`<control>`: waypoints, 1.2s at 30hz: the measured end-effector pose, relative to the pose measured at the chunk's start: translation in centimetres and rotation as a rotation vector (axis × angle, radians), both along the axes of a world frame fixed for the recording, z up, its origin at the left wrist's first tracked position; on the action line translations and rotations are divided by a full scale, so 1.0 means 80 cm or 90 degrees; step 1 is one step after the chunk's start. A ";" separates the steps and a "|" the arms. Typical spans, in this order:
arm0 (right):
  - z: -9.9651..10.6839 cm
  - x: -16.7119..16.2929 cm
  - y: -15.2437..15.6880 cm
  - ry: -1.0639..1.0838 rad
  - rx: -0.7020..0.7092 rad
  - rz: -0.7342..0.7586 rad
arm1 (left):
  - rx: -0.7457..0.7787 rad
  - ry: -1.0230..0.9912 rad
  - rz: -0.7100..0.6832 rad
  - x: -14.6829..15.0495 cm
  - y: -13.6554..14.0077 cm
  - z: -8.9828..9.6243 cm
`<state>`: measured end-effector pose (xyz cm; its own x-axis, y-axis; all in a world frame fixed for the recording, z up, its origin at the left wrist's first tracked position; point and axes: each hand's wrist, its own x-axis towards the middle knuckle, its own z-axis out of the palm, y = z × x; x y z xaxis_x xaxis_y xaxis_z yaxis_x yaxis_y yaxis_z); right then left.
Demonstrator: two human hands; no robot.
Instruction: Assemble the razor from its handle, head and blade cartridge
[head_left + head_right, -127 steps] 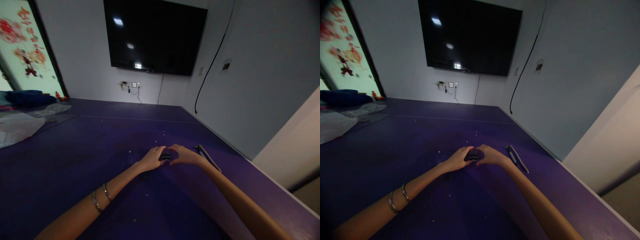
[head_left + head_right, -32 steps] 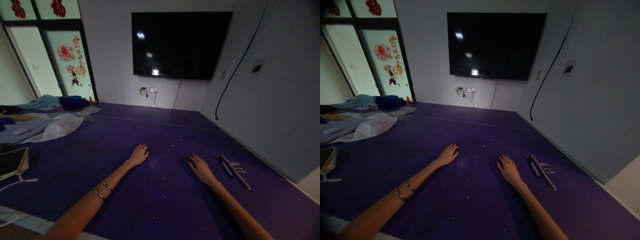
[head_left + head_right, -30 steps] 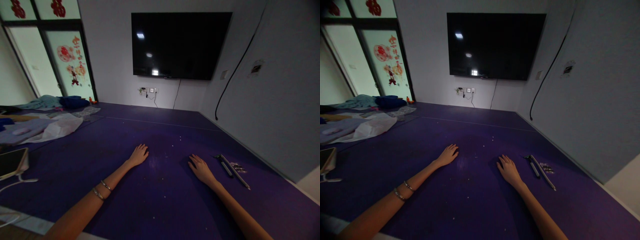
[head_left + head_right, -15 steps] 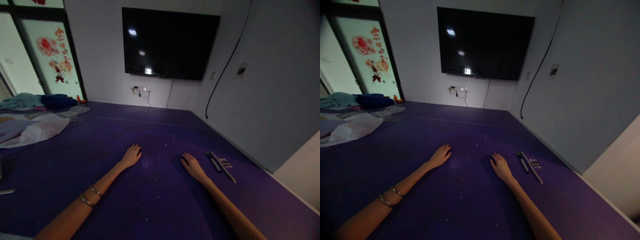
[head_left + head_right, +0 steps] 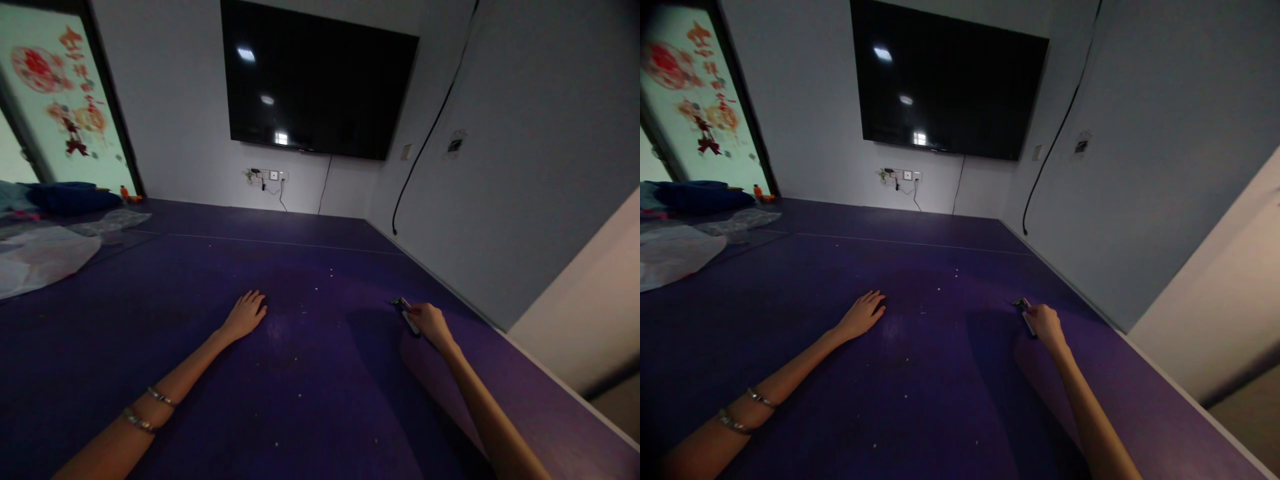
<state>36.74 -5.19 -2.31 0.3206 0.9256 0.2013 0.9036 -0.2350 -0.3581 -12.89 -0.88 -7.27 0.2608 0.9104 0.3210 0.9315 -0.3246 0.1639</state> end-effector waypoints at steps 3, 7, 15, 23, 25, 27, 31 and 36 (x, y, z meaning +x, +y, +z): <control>-0.006 0.002 -0.006 -0.018 -0.030 0.011 | 0.000 0.004 -0.003 -0.001 0.000 0.000; -0.009 -0.004 -0.010 -0.042 -0.052 -0.002 | 0.001 0.002 -0.002 -0.001 0.000 -0.001; -0.010 -0.009 -0.015 -0.061 -0.060 -0.002 | 0.003 0.012 0.004 0.000 -0.001 0.001; -0.018 -0.010 -0.018 -0.094 -0.013 0.021 | -0.004 0.003 0.010 0.001 -0.004 0.007; -0.017 -0.010 -0.019 -0.095 -0.010 0.020 | -0.016 -0.014 0.024 0.003 -0.002 0.010; -0.015 -0.012 -0.020 -0.086 -0.010 0.029 | -0.017 -0.044 0.035 0.010 -0.002 0.016; -0.005 -0.029 -0.020 -0.070 0.013 0.076 | 0.025 -0.167 0.000 0.041 -0.009 0.041; 0.022 -0.092 -0.017 -0.052 0.103 0.169 | -0.042 -0.405 -0.062 0.111 -0.026 0.075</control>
<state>29.39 -6.54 -0.53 0.0493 0.9287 0.3676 0.9531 0.0664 -0.2954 -4.03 -2.99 -1.26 0.1210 0.9153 0.3842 0.6130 -0.3733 0.6963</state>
